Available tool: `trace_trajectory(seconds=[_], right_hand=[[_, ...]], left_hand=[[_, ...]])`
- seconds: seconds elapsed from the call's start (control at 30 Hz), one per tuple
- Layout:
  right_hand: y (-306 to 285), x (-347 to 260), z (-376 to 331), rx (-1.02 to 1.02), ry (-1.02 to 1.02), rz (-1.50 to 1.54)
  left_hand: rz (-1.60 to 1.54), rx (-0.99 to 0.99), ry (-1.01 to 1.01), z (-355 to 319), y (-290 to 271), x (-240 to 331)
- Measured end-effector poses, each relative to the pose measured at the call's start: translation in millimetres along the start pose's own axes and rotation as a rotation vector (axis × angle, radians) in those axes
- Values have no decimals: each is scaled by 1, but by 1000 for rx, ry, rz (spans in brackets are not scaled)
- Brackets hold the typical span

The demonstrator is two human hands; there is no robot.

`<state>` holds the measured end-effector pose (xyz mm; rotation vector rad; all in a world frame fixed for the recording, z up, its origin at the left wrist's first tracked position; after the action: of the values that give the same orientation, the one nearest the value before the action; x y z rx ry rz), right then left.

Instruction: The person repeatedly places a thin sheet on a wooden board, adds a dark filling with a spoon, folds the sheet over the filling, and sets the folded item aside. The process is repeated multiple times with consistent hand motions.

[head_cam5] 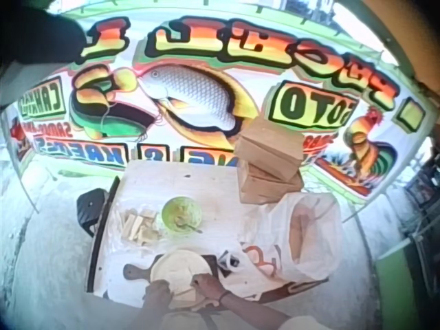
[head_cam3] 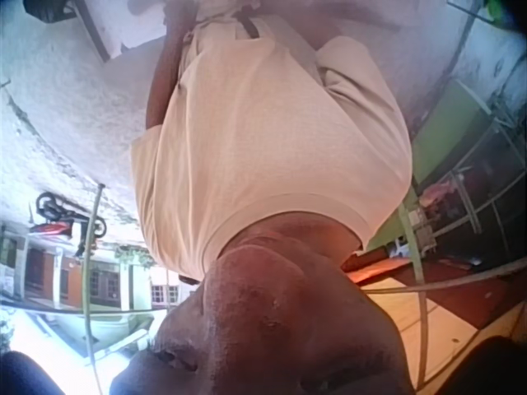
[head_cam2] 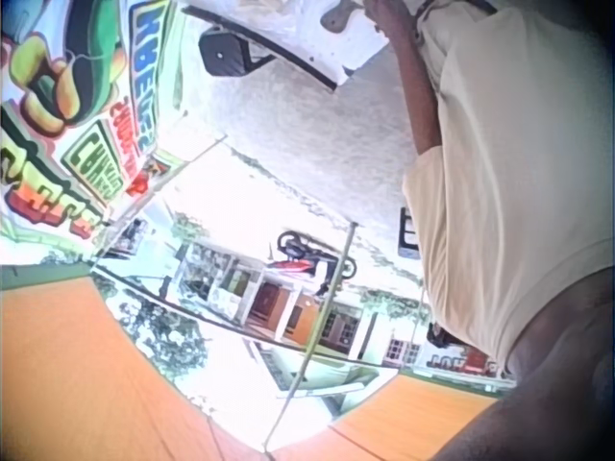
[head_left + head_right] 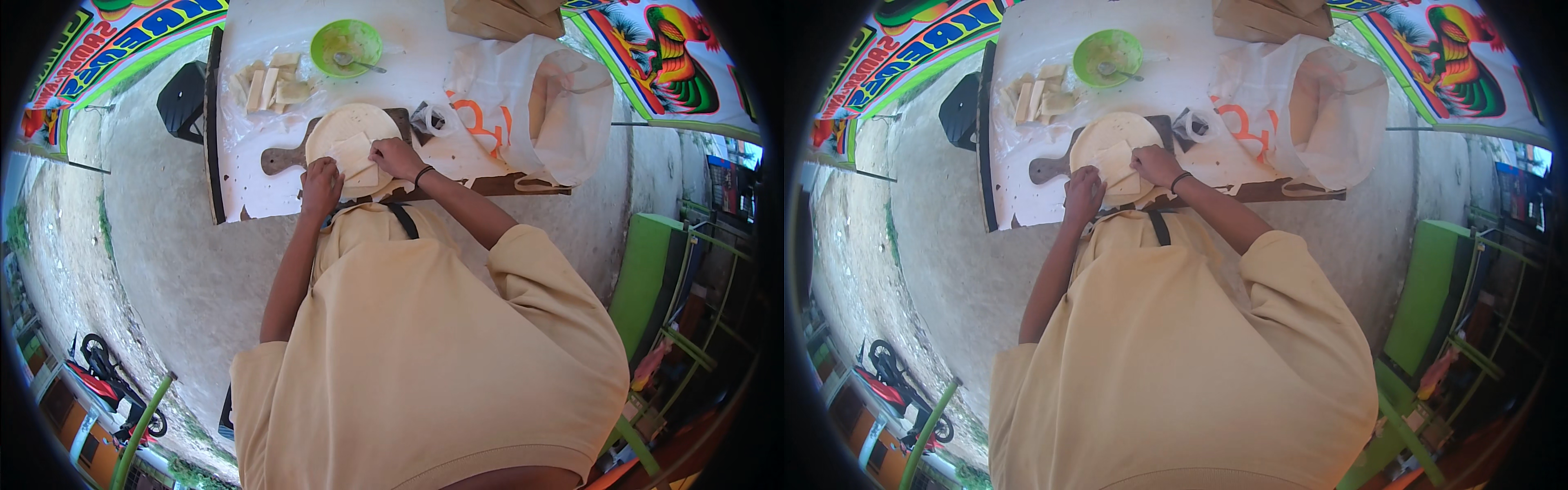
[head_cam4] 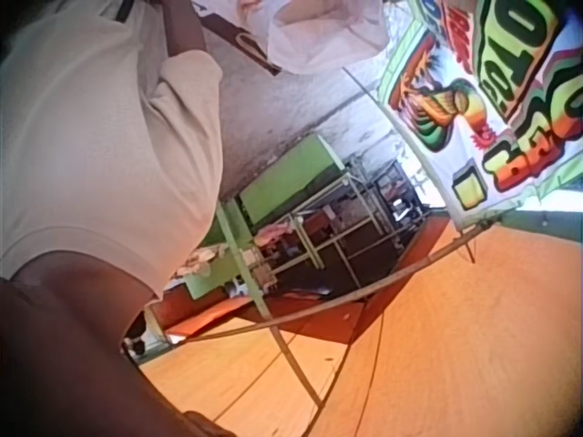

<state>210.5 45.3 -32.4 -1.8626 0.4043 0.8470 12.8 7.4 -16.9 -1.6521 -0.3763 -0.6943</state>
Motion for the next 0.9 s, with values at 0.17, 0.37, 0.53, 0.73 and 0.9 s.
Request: trace_trajectory(seconds=[0.17,0.37,0.53,0.73,0.9], right_hand=[[3,-3,0,11,-19,-74],[3,-16,-9,119,-90,-241],[17,-57,-38,197,-426,-515],[30,-55,-49,158,-341,-574],[29,-52,-53,132,-231,-598]], left_hand=[[17,12,-22,1,5,-5],[2,13,-33,2,1,-3],[-77,-10,-95,6,-4,-6],[65,65,-167,3,-13,3],[118,44,-276,0,-15,2]])
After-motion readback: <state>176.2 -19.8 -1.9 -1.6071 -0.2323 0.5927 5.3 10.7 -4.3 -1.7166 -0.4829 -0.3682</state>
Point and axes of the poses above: each hand's wrist, its own z-axis towards the middle knuckle, its own y-axis out of the palm, x = y × z, the point moved 5 cm from there along z, towards the middle knuckle, and after that the axes turned 4 degrees about -y, right-handed, at the moved point
